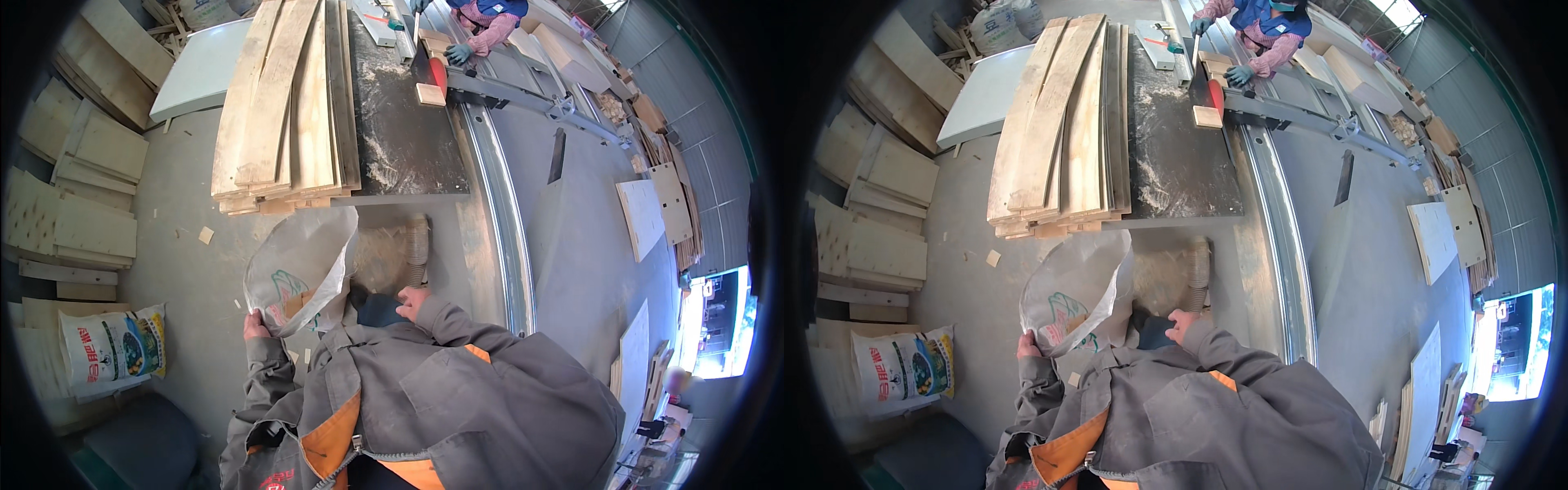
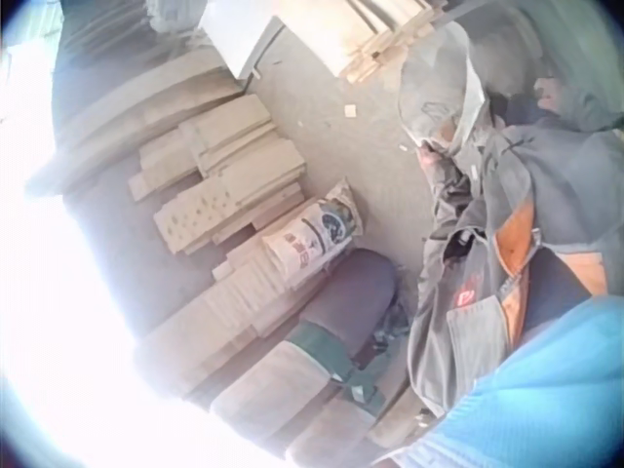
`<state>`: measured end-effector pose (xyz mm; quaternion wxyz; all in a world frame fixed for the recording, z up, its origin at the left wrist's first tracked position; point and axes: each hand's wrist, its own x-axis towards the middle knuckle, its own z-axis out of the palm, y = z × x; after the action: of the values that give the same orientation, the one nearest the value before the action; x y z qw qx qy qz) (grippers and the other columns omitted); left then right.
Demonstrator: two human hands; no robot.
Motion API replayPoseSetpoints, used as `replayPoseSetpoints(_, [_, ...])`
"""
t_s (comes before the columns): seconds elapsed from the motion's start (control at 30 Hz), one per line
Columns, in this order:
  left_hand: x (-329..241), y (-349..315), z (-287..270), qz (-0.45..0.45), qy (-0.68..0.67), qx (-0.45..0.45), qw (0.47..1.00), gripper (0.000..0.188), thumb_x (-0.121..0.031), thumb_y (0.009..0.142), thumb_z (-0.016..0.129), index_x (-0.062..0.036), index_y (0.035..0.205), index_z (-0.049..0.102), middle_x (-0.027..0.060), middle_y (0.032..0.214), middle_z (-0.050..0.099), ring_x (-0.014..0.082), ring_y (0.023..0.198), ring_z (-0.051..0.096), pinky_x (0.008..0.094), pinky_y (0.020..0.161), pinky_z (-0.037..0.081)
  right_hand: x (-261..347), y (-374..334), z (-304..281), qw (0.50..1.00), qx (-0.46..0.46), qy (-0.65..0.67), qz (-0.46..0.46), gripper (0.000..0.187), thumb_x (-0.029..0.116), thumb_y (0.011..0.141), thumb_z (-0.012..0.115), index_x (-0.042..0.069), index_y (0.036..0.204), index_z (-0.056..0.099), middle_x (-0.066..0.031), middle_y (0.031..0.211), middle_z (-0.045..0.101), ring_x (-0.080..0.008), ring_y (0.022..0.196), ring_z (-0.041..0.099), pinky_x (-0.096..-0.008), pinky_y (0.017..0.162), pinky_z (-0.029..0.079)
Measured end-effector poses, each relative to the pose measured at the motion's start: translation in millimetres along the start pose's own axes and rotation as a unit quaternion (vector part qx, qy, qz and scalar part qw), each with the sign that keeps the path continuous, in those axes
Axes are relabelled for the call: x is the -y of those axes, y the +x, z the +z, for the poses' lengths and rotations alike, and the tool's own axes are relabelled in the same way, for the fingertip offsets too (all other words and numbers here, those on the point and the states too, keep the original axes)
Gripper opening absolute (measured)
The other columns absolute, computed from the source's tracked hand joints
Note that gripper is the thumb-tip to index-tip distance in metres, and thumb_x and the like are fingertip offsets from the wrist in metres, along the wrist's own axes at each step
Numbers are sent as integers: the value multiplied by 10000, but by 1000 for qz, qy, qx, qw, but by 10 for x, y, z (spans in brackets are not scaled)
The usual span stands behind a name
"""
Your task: The person repeatedly picks up small wood offcuts from the table saw surface and places them into a white plastic bag held in the left hand. The person also briefly handles a longer plank before resuming collection of the offcuts.
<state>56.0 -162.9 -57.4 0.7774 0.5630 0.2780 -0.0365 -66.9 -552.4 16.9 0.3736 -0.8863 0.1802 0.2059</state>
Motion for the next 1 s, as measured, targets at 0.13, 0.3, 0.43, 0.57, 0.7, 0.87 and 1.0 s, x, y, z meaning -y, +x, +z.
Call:
replayPoseSetpoints(0.13, [18,-29,102,5,31,-21,999,232,-172,898,524,-36,711,531,-6,675,480,112,628,425,278,582,363,-61,255,-304,990,-126,58,-10,392,207,769,695,34,1094,561,-149,891,666,-292,834,648,-364,727,505])
replayPoseSetpoints(0.3, [149,29,51,-2,16,-61,998,208,-152,878,549,-27,713,528,11,684,502,126,633,451,292,589,387,104,1062,-999,946,-279,21,-165,393,91,767,673,12,1128,543,-156,936,625,-269,751,641,-356,682,523])
replayPoseSetpoints(0.43, [149,-50,1,-17,38,-104,994,186,-149,878,547,-15,748,539,43,737,553,144,678,506,302,639,430,491,1878,-1770,919,-310,-114,-214,608,1,747,599,93,1318,414,-190,1301,436,-368,1040,559,-400,879,478])
replayPoseSetpoints(0.57, [134,-81,152,-17,40,-138,990,184,-162,889,534,-12,781,540,48,766,566,144,713,517,292,660,434,706,2858,-2660,949,-244,-189,-72,768,-42,744,517,196,1430,267,-169,1494,196,-390,1111,535,-423,908,471])
replayPoseSetpoints(0.7, [244,-245,323,-27,63,-135,989,198,-177,901,520,-8,801,545,41,764,553,138,705,499,289,658,426,734,3976,-3263,924,-240,-298,-17,642,112,871,440,287,1450,223,-109,1533,135,-385,1046,582,-478,889,471])
replayPoseSetpoints(0.87, [326,-334,502,-31,87,-141,986,193,-176,909,524,-19,801,555,25,738,539,125,684,483,273,656,420,579,4966,-3767,916,-206,-341,43,655,84,875,423,278,1462,205,-169,1526,110,-357,1282,413,-458,1008,393])
replayPoseSetpoints(1.0, [318,-391,657,-26,70,-174,982,200,-197,905,530,-20,821,570,25,766,560,133,701,494,277,671,427,808,4851,-3871,913,-127,-373,104,628,111,895,415,273,1463,198,-168,1528,99,-339,1286,412,-486,1020,381])
